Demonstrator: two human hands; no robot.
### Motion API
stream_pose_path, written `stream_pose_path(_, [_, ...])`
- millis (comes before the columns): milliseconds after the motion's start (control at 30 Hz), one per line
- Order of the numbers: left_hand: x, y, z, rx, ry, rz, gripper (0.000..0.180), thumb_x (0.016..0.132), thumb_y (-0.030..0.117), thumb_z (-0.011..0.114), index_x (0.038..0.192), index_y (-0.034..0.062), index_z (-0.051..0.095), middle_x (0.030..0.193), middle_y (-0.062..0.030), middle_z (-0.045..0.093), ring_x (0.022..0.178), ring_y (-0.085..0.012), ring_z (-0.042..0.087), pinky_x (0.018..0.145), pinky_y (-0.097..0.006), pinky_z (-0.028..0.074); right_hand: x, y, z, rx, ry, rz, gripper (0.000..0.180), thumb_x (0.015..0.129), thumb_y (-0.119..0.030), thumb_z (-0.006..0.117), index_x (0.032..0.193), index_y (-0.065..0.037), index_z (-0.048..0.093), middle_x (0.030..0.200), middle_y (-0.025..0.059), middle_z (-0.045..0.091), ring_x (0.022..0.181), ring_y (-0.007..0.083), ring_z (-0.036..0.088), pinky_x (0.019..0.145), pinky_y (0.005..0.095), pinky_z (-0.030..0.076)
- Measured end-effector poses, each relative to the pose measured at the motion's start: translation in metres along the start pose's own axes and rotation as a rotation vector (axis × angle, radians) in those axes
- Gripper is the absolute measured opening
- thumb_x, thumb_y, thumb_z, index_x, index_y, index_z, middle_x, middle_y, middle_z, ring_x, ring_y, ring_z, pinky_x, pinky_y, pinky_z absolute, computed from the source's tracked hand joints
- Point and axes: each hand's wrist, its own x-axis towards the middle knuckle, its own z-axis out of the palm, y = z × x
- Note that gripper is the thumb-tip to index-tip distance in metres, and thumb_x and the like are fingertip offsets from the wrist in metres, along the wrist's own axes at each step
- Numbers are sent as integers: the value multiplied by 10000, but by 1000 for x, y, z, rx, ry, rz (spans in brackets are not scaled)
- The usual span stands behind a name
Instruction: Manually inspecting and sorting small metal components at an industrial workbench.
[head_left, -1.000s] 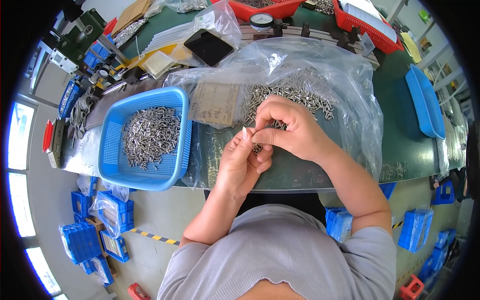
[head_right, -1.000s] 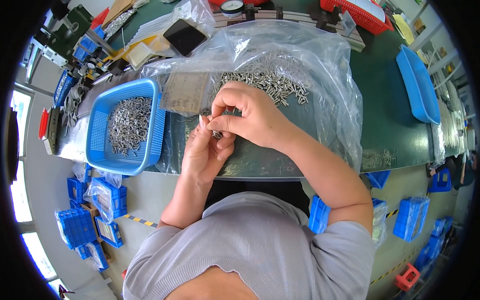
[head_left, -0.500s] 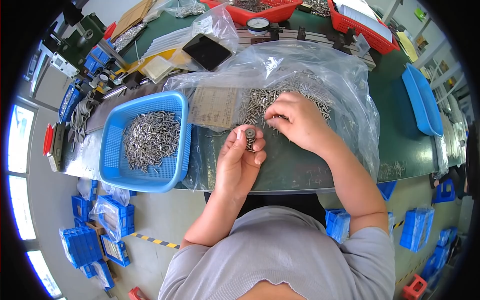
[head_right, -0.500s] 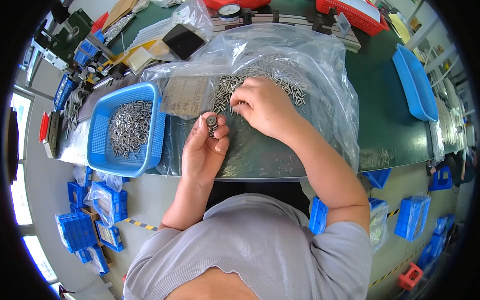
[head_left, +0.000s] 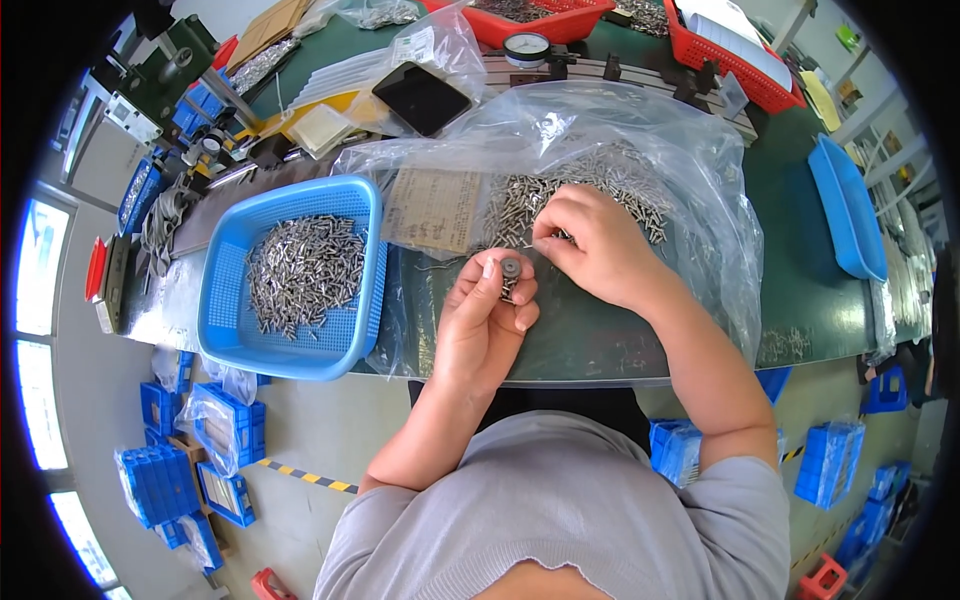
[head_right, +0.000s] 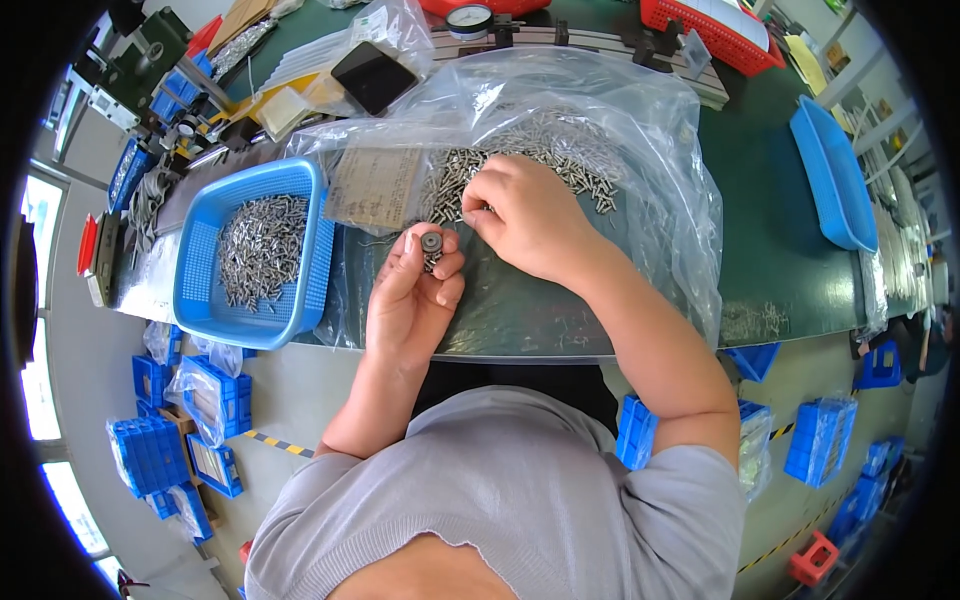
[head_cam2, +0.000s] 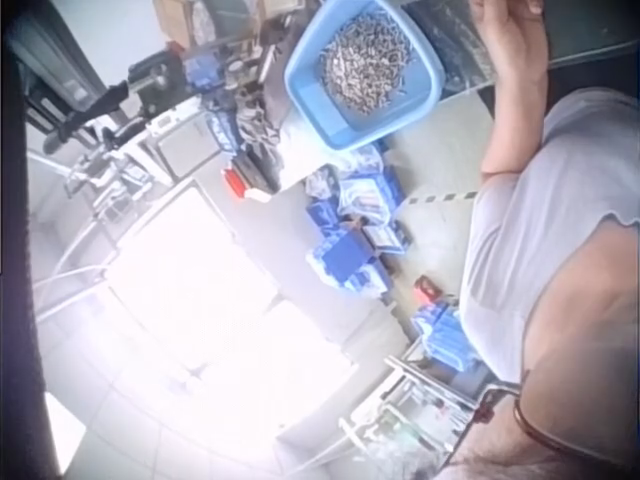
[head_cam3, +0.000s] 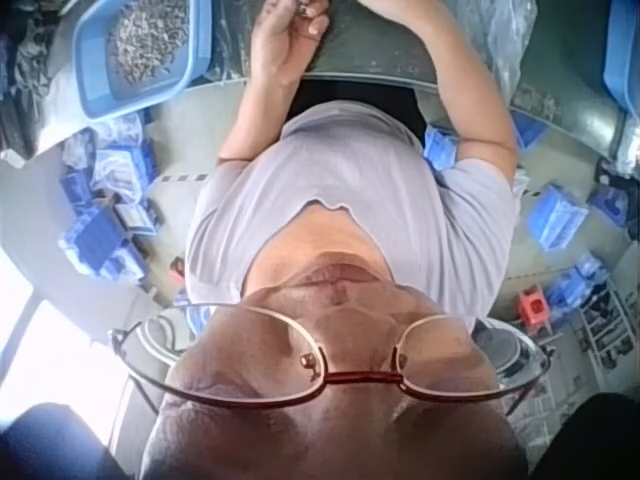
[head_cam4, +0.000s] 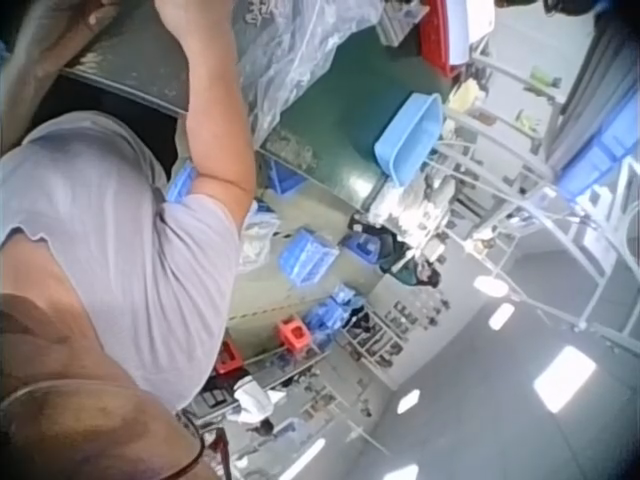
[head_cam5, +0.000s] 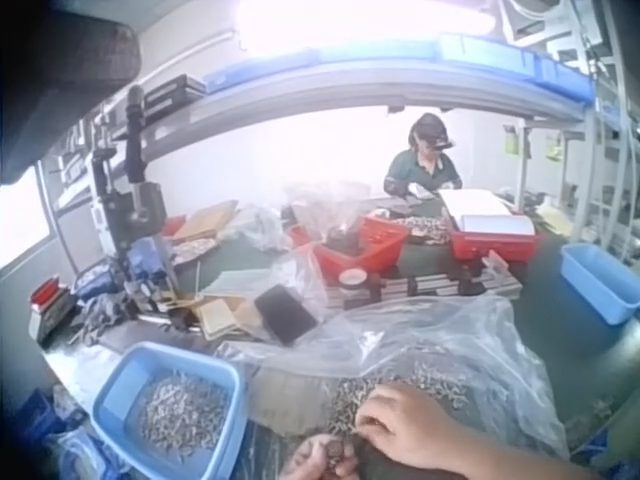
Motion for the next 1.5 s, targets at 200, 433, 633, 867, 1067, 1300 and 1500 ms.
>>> stream_pose_path(200, [0, -1, 0, 3, 13, -4, 166, 955, 202, 510, 1020, 54, 547, 909, -62, 548, 731, -125, 461, 579, -242, 377, 0, -16, -18, 513, -96, 161, 78, 782, -33, 624, 792, -10, 550, 790, 50, 525, 729, 147, 521, 683, 269, 438])
stream_pose_path(433, [1, -3, 3, 31, 49, 8, 141, 937, 191, 548, 1002, 66, 558, 830, -31, 569, 710, -115, 478, 565, -240, 370, -2, -22, -19, 419, -50, 31, 83, 768, -22, 621, 781, -6, 540, 798, 67, 535, 739, 187, 534, 674, 301, 443])
stream_pose_path(633, [1, -4, 3, 45, 56, 15, 134, 928, 189, 565, 990, 71, 559, 822, -23, 569, 702, -109, 477, 560, -236, 368, -3, -24, -19, 336, -21, -32, 89, 758, -18, 624, 778, -11, 537, 791, 81, 533, 747, 223, 539, 670, 322, 444])
stream_pose_path(867, [0, -3, 4, 53, 98, -19, 135, 922, 194, 577, 968, 68, 566, 801, -18, 558, 670, -101, 453, 536, -229, 353, -2, -22, -11, 403, -55, -29, 115, 753, -37, 655, 802, -22, 552, 819, 70, 530, 768, 214, 536, 685, 314, 442])
stream_pose_path(1067, [0, 2, 1, 56, -36, -86, 220, 922, 275, 572, 956, 58, 575, 783, -15, 543, 641, -100, 429, 498, -220, 327, 0, -18, -9, 571, -121, 2, 136, 744, -53, 682, 817, -28, 569, 901, 46, 550, 847, 182, 544, 769, 289, 437])
stream_pose_path(1300, [-2, 0, 6, 83, 58, -93, 240, 921, 294, 571, 969, 59, 580, 782, -20, 548, 657, -103, 442, 527, -233, 346, 0, -21, -18, 521, -115, 35, 144, 734, -59, 696, 837, -36, 597, 895, 48, 561, 862, 181, 554, 780, 291, 440])
stream_pose_path(1500, [-1, -2, -2, -7, 13, 8, 236, 972, 228, 471, 1062, 29, 561, 923, -62, 541, 759, -131, 471, 593, -244, 393, 4, -17, -16, 587, -65, 119, 97, 764, -53, 674, 849, -39, 628, 819, 43, 573, 771, 182, 561, 681, 306, 449])
